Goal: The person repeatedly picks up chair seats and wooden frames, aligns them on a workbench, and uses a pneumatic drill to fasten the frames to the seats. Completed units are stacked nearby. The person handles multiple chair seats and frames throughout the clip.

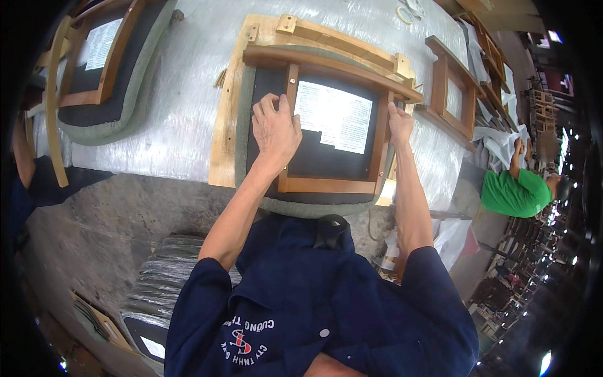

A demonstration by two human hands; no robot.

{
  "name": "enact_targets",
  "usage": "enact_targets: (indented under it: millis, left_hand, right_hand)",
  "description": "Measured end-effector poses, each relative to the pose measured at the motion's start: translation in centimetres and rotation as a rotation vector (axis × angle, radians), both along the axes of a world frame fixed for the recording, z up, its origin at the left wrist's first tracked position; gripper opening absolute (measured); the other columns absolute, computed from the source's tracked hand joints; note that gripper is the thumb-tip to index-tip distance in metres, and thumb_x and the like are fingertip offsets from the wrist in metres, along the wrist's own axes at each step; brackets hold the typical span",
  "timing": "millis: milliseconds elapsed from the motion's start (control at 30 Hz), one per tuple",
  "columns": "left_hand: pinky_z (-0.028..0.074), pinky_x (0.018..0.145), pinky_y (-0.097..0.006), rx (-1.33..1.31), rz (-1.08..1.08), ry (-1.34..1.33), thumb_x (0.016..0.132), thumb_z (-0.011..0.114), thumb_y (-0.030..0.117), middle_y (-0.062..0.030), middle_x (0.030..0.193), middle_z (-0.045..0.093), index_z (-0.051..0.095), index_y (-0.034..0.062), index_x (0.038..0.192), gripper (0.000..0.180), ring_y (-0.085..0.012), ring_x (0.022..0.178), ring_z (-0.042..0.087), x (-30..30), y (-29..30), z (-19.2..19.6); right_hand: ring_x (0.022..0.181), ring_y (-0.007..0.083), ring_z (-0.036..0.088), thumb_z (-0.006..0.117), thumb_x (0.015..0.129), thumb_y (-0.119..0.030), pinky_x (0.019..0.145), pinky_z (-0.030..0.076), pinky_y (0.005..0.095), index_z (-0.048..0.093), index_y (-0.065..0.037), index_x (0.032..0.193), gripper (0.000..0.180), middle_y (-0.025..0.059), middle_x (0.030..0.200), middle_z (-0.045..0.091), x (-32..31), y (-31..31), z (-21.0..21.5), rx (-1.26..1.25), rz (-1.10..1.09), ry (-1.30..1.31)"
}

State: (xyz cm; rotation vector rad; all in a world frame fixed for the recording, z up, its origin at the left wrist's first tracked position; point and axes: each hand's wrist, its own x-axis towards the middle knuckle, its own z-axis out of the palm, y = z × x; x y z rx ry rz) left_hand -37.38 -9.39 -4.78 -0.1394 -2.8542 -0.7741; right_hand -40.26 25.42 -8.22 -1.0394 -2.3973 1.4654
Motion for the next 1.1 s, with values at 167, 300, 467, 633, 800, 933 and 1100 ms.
enact_targets:
  millis: [167, 300, 467, 633, 800, 933, 1100]
  left_hand:
    - [0.054, 0.080, -0.048, 0.064, 0.025, -0.156, 0.093, 0.065, 0.023, -0.0199, 0.113, 0.059, 0.058, -0.0022, 0.119, 0.037, -0.0370, 0.096, 0.063, -1.8, 0.8, -0.6]
    - [0.052, 0.079, -0.052, 0.062, -0.017, -0.026, 0.095, 0.062, 0.023, -0.0215, 0.103, 0.061, 0.059, -0.0018, 0.104, 0.026, -0.0413, 0.093, 0.064, -5.0, 0.7, -0.6]
    - [0.053, 0.077, -0.052, 0.014, 0.031, -0.240, 0.093, 0.064, 0.020, -0.0252, 0.103, 0.059, 0.057, -0.0043, 0.113, 0.032, -0.0438, 0.090, 0.064, -1.1, 1.6, -0.6]
    - [0.052, 0.082, -0.049, 0.079, 0.034, -0.129, 0.093, 0.065, 0.025, -0.0218, 0.103, 0.062, 0.064, -0.0044, 0.108, 0.033, -0.0417, 0.095, 0.064, -3.5, 1.3, -0.7]
    - [0.051, 0.085, -0.049, 0.057, 0.075, -0.049, 0.094, 0.064, 0.029, -0.0230, 0.100, 0.064, 0.068, -0.0036, 0.108, 0.035, -0.0421, 0.095, 0.064, -2.9, 1.0, -1.2]
    - [0.051, 0.085, -0.048, 0.053, 0.134, -0.227, 0.093, 0.066, 0.026, -0.0217, 0.105, 0.063, 0.068, -0.0022, 0.111, 0.034, -0.0391, 0.096, 0.064, -0.2, 1.6, -1.1]
    - [0.051, 0.083, -0.047, 0.050, 0.109, -0.137, 0.093, 0.066, 0.028, -0.0207, 0.101, 0.064, 0.069, -0.0033, 0.106, 0.034, -0.0393, 0.094, 0.065, -2.3, 1.5, -0.7]
  right_hand:
    - [0.066, 0.0146, 0.059, 0.070, 0.095, -0.031, 0.066, 0.049, 0.0330, 0.075, 0.007, 0.095, 0.039, 0.0079, 0.070, 0.068, -0.3, -1.4, 0.3, 0.203, -0.021, 0.024]
    - [0.062, 0.0164, 0.057, 0.068, 0.096, -0.032, 0.065, 0.048, 0.0344, 0.073, 0.007, 0.090, 0.040, 0.0126, 0.064, 0.065, 0.2, -1.6, 0.2, 0.268, 0.064, 0.029]
    - [0.093, 0.0443, 0.066, 0.053, 0.101, -0.030, 0.085, 0.051, 0.0482, 0.072, 0.003, 0.105, 0.038, 0.0256, 0.100, 0.070, 1.1, -2.5, -0.3, 0.520, 0.125, 0.044]
    - [0.097, 0.0420, 0.065, 0.051, 0.102, -0.026, 0.087, 0.050, 0.0477, 0.070, 0.002, 0.104, 0.034, 0.0234, 0.104, 0.068, 0.4, -3.6, -0.7, 0.617, 0.133, 0.112]
    - [0.107, 0.0430, 0.062, 0.059, 0.097, -0.022, 0.093, 0.050, 0.0470, 0.049, 0.003, 0.140, 0.051, 0.0260, 0.121, 0.062, 1.9, -3.4, -0.7, 0.679, 0.275, -0.045]
    - [0.109, 0.0447, 0.061, 0.062, 0.094, -0.016, 0.095, 0.050, 0.0467, 0.037, 0.004, 0.148, 0.062, 0.0289, 0.123, 0.060, 3.1, -2.8, -0.3, 0.623, 0.369, 0.081]
    - [0.109, 0.0444, 0.062, 0.062, 0.094, -0.014, 0.093, 0.050, 0.0470, 0.038, 0.005, 0.147, 0.061, 0.0292, 0.123, 0.060, 2.6, -3.2, -0.6, 0.614, 0.333, 0.079]
